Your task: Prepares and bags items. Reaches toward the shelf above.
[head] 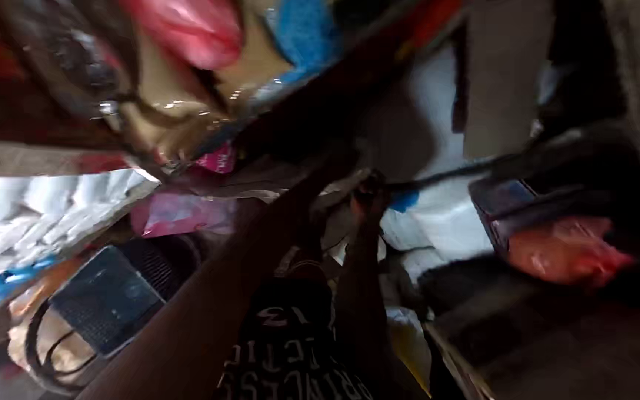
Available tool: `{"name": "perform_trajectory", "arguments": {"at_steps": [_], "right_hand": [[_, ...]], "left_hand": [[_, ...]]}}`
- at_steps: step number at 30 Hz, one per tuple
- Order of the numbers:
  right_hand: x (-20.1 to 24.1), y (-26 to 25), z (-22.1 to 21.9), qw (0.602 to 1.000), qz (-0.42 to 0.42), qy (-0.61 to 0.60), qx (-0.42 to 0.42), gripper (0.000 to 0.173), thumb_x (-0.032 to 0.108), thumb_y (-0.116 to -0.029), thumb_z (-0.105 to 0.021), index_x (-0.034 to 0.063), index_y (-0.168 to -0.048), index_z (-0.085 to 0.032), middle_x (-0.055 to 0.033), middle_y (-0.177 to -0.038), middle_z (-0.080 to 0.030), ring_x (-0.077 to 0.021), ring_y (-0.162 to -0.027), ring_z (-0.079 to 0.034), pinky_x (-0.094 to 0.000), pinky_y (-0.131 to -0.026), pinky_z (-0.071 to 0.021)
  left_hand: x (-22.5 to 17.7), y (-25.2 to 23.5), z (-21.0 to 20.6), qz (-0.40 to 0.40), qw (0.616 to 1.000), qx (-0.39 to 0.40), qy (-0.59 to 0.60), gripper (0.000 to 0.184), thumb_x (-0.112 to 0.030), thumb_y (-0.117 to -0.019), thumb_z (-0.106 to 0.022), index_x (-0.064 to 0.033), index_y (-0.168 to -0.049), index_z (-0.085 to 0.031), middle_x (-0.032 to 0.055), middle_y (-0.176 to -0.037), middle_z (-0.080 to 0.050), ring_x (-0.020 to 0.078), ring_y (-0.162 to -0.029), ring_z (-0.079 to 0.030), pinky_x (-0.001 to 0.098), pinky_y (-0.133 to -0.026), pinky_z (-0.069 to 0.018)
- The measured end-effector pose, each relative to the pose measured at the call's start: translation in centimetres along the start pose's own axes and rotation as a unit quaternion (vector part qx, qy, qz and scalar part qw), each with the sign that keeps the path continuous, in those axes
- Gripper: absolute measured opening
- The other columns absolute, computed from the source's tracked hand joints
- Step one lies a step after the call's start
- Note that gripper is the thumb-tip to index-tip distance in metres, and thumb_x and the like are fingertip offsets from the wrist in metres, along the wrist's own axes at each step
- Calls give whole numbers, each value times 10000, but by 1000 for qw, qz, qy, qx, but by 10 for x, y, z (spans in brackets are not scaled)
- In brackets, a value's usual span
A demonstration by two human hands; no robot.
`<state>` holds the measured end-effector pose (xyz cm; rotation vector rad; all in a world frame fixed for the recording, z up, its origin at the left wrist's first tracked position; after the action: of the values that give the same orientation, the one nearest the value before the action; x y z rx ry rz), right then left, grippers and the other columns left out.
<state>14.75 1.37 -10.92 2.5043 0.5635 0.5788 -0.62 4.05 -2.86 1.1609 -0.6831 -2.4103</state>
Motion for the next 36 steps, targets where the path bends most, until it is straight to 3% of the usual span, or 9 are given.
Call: {"name": "perform_trajectory", "arguments": {"at_steps": [5,11,16,24,27,31,33,34,36], "right_hand": [[13,9,21,997,44,40,-47,196,229,-1047,-456,159,-1013,-636,42,-801,-615,-82,-600,-553,-247,-563,-514],[32,-22,0,988,124,92,-29,268,228,-1105,-379,96,-1064,-609,-59,-1057,-700,-208,-1026,-667,-414,-941,-555],[25,-20,-18,986,75,95,-113,237,199,-1093,-452,149,-885,-555,48,-684,-517,-82,-571,-508,-255,-584,-502],[142,100,7,929,144,310,-139,212,339,-1070,-528,178,-954,-602,81,-720,-538,-45,-555,-483,-222,-521,-460],[148,109,14,850,26,511,-129,500,541,-1046,-509,71,-1140,-654,-68,-925,-724,-193,-758,-704,-403,-720,-623],[128,69,0,573,5,810,-126,533,452,-1057,-519,-28,-1247,-650,-240,-1357,-613,-395,-1171,-651,-588,-996,-526],[118,77,-46,551,44,824,-122,419,271,-1053,-554,-73,-1284,-619,-310,-1364,-573,-436,-1215,-617,-561,-1035,-513],[121,84,-87,564,-116,813,-90,441,219,-1105,-471,-53,-1451,-468,-286,-1494,-475,-398,-1366,-518,-525,-1137,-429],[109,75,-92,646,-65,757,-75,408,237,-1096,-503,-27,-1406,-532,-263,-1323,-613,-362,-1147,-647,-491,-970,-537]], "left_hand": [[-12,0,-18,38,999,-8,-2,509,-405,-1087,-460,-2,-1383,-554,244,-1226,-662,370,-1157,-644,580,-1012,-495],[-2,-19,-22,-1,1000,7,2,499,-435,-1078,-442,-11,-1285,-604,200,-1140,-681,316,-1082,-666,566,-957,-524],[-3,-19,-23,46,999,-6,-16,466,-403,-1078,-431,-33,-1280,-630,210,-1195,-672,344,-1145,-645,593,-986,-502],[32,-36,37,184,977,-64,84,536,-485,-1062,-451,0,-1195,-635,234,-1120,-654,350,-974,-671,581,-823,-559],[18,-35,29,144,985,-21,97,558,-523,-1053,-473,-13,-1194,-649,217,-1117,-665,329,-1007,-659,572,-863,-536],[6,-37,24,88,992,4,89,538,-504,-1059,-485,-18,-1235,-636,204,-1163,-662,308,-1087,-644,565,-937,-514],[2,-37,22,56,994,12,91,502,-481,-1063,-492,-18,-1180,-646,178,-1095,-674,274,-1020,-660,533,-906,-535],[0,-36,19,45,994,16,100,478,-465,-1065,-496,-22,-1144,-656,157,-1046,-684,248,-961,-673,504,-870,-553],[-3,-36,10,30,992,30,118,447,-446,-1070,-497,-39,-1157,-660,141,-1000,-684,230,-853,-670,473,-781,-571]]}}
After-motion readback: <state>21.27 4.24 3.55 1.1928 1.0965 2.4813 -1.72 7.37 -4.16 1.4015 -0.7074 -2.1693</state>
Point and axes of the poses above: each hand's wrist, its own y-axis away from the middle knuckle, its own z-axis out of the back of the hand, x = y × z, the point moved 5 cm from there along -y, towards the middle knuckle
